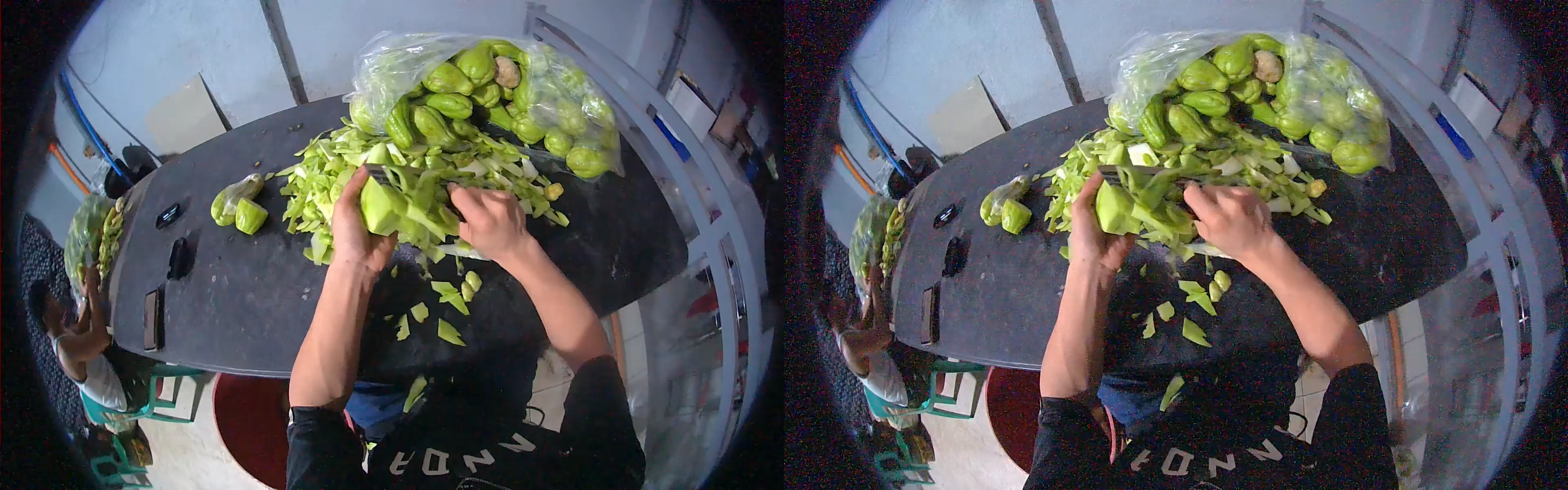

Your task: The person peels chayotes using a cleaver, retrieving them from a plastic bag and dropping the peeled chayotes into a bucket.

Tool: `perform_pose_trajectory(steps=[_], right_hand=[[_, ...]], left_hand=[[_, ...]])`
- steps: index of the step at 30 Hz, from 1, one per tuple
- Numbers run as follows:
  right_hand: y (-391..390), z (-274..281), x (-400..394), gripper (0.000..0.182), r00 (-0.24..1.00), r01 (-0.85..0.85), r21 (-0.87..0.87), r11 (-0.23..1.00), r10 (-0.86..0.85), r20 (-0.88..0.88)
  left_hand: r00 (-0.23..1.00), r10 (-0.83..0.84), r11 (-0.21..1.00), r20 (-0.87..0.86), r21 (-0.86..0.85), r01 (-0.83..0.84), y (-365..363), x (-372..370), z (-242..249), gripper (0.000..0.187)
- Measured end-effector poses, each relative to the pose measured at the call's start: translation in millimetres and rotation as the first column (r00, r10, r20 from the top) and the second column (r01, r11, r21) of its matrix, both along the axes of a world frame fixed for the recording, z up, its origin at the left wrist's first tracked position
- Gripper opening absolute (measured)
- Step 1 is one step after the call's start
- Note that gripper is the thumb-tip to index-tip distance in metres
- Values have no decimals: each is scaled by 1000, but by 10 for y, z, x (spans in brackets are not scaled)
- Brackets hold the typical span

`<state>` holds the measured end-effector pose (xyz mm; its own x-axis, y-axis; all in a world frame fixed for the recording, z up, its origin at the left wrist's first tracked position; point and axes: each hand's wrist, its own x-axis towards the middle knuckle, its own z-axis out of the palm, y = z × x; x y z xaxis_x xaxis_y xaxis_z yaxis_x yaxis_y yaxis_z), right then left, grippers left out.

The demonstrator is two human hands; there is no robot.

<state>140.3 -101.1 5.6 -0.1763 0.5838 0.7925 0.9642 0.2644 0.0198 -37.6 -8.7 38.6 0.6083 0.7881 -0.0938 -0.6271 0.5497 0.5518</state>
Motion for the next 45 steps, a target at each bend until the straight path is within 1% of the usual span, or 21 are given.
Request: perform_pose_trajectory(steps=[3,5,9,10,11,13,14,15,16,17,18,19,21,22,27,29,33,35,41,43,45], right_hand=[[51,-2,94,20,997,55,-44,997,-58,-55],[31,13,145,22,981,14,-122,992,-37,-188],[66,-51,147,26,972,79,-182,980,-116,-204],[59,-46,131,26,972,77,-181,981,-114,-207],[38,-25,112,26,966,100,-193,976,-142,-218],[11,-11,98,26,959,124,-207,970,-171,-227],[7,-13,93,25,969,84,-166,983,-120,-214],[8,-24,81,26,977,41,-127,991,-67,-201],[21,-52,60,26,976,39,-130,991,-65,-205],[39,-84,38,29,991,-4,-70,998,-5,-134],[51,-101,17,32,997,-52,-14,999,51,-57],[48,-102,-12,32,997,-54,-16,998,53,-55],[41,-90,-99,23,991,-107,56,993,102,92],[54,-65,-144,19,983,-135,122,983,117,143],[27,-12,-226,17,976,-108,127,986,81,201],[38,-2,-219,15,972,-113,135,984,82,221],[31,-9,-135,14,981,-103,115,988,82,176],[47,-41,-75,16,991,-76,122,990,61,122],[15,5,-10,21,998,-63,18,998,62,27],[46,-28,18,21,998,-6,-22,1000,4,-68],[43,-42,83,23,996,37,-36,999,-40,-82]], left_hand=[[998,2,999,-68,51,2,-67,15,18,35],[992,-126,988,-21,93,127,0,8,-75,36],[998,-59,997,17,41,58,23,-4,-103,37],[995,-74,997,64,-23,76,54,-18,-122,36],[995,-75,997,63,-19,76,65,-4,-121,36],[989,91,983,119,-167,-70,65,39,-112,35],[983,121,976,140,-196,-92,134,44,-190,35],[983,123,976,137,-198,-95,137,35,-196,35],[985,157,976,73,-164,-143,137,23,-208,36],[982,190,974,12,-126,-187,136,23,-220,38],[985,168,977,34,-139,-162,137,36,-178,43],[985,169,977,36,-141,-163,113,30,-157,43],[989,137,985,-55,-102,-142,67,2,-133,50],[995,89,993,-44,-71,-92,62,-17,-167,56],[996,83,995,-37,-61,-85,29,-4,-176,55],[995,87,996,-52,9,-86,91,-7,-279,56],[998,45,998,-54,-37,-47,31,-10,-168,55],[998,68,998,9,-12,-68,40,15,-149,52],[997,81,996,-9,47,-81,59,10,-93,42],[996,51,996,-75,75,-45,40,10,-108,38],[999,0,996,-51,93,4,18,18,-114,37]])
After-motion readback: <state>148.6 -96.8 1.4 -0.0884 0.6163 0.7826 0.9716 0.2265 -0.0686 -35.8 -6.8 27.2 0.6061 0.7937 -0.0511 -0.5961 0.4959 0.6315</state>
